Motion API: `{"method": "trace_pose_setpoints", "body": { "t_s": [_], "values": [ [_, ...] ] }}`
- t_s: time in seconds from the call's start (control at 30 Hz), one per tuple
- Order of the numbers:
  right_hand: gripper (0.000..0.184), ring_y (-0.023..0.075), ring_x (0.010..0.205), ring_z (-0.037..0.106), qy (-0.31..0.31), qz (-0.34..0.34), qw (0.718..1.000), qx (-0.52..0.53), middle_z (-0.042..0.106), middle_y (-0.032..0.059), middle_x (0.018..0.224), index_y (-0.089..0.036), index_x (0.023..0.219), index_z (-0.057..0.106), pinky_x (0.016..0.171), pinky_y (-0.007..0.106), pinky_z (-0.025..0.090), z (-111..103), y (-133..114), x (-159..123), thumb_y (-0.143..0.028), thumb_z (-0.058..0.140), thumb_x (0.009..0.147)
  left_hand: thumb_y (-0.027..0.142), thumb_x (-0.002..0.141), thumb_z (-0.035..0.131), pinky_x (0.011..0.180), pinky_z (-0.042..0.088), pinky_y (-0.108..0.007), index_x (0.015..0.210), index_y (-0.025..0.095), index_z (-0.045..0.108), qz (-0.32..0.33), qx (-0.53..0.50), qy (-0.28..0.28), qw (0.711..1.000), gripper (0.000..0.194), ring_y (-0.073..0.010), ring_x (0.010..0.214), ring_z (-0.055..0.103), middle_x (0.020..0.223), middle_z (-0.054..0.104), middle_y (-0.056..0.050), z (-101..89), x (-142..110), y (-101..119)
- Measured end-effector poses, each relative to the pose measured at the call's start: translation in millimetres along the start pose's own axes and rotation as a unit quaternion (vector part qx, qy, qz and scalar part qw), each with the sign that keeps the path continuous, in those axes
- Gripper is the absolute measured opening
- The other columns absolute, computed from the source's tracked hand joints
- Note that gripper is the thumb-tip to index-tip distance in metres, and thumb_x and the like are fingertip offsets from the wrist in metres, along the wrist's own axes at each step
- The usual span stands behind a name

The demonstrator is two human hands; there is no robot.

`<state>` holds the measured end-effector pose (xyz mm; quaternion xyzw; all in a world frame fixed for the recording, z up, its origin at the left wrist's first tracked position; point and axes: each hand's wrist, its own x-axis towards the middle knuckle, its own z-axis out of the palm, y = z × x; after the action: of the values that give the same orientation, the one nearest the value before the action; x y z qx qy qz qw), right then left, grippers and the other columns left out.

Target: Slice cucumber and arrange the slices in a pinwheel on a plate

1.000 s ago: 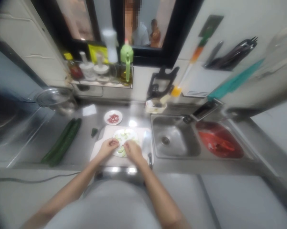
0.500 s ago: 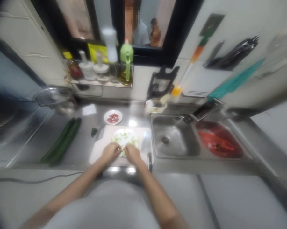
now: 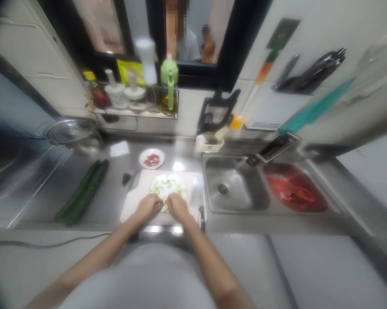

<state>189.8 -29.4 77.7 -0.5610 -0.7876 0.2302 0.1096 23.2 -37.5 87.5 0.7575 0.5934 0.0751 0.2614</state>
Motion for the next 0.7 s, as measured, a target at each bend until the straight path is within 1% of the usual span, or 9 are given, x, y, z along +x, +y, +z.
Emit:
{"method": "trace_pose_setpoints", "body": {
  "t_s": [0.1, 0.23, 0.5, 0.6, 0.7],
  "values": [
    [0.012, 0.0139, 0.081, 0.05, -0.002, -0.001, 1.0, 0.002, 0.058, 0.0026, 0.088, -0.02, 0.083, 0.056, 0.066, 0.024, 0.03, 0.7, 0.1, 0.9, -0.022, 0.046, 0.09, 0.028, 0.084, 0.051, 0.077, 0.039, -0.028, 0.085, 0.024, 0.073, -0.004, 0.008, -0.004, 1.0, 0.022, -0.0204, 0.091, 0.055, 0.088, 0.062, -0.007, -0.5, -1.3, -0.4],
    [0.014, 0.0132, 0.081, 0.049, -0.031, 0.007, 0.999, -0.003, 0.057, 0.0024, 0.088, -0.019, 0.085, 0.056, 0.066, 0.023, 0.03, -0.1, -0.5, 1.1, -0.023, 0.044, 0.091, 0.03, 0.085, 0.051, 0.079, 0.039, -0.027, 0.087, 0.024, 0.073, -0.006, 0.019, -0.011, 1.0, 0.023, -0.0197, 0.093, 0.054, 0.089, 0.062, -0.006, -3.8, -2.9, 0.4],
    [0.018, 0.0151, 0.09, 0.051, -0.064, 0.011, 0.997, -0.037, 0.058, 0.0041, 0.093, -0.019, 0.088, 0.057, 0.07, 0.024, 0.032, -4.9, -4.5, -0.2, -0.026, 0.042, 0.093, 0.028, 0.085, 0.051, 0.079, 0.04, -0.026, 0.088, 0.026, 0.073, -0.01, 0.039, -0.022, 0.999, 0.022, -0.0189, 0.094, 0.054, 0.09, 0.062, -0.005, -6.5, -4.5, 0.8],
    [0.019, 0.0157, 0.093, 0.05, -0.066, 0.01, 0.997, -0.045, 0.057, 0.0046, 0.096, -0.02, 0.09, 0.058, 0.071, 0.024, 0.032, -5.1, -5.5, -1.4, -0.027, 0.041, 0.094, 0.029, 0.086, 0.051, 0.08, 0.04, -0.026, 0.089, 0.026, 0.073, -0.01, 0.041, -0.024, 0.999, 0.023, -0.0191, 0.095, 0.054, 0.091, 0.062, -0.005, -6.2, -4.5, 0.5],
    [0.021, 0.0154, 0.09, 0.048, -0.059, 0.006, 0.997, -0.05, 0.056, 0.0048, 0.097, -0.019, 0.091, 0.058, 0.07, 0.025, 0.032, -4.9, -6.2, -2.0, -0.027, 0.039, 0.095, 0.029, 0.086, 0.051, 0.08, 0.04, -0.026, 0.091, 0.025, 0.073, -0.01, 0.041, -0.027, 0.999, 0.022, -0.0192, 0.096, 0.054, 0.092, 0.062, -0.006, -5.9, -4.2, -0.1]
  ]
}}
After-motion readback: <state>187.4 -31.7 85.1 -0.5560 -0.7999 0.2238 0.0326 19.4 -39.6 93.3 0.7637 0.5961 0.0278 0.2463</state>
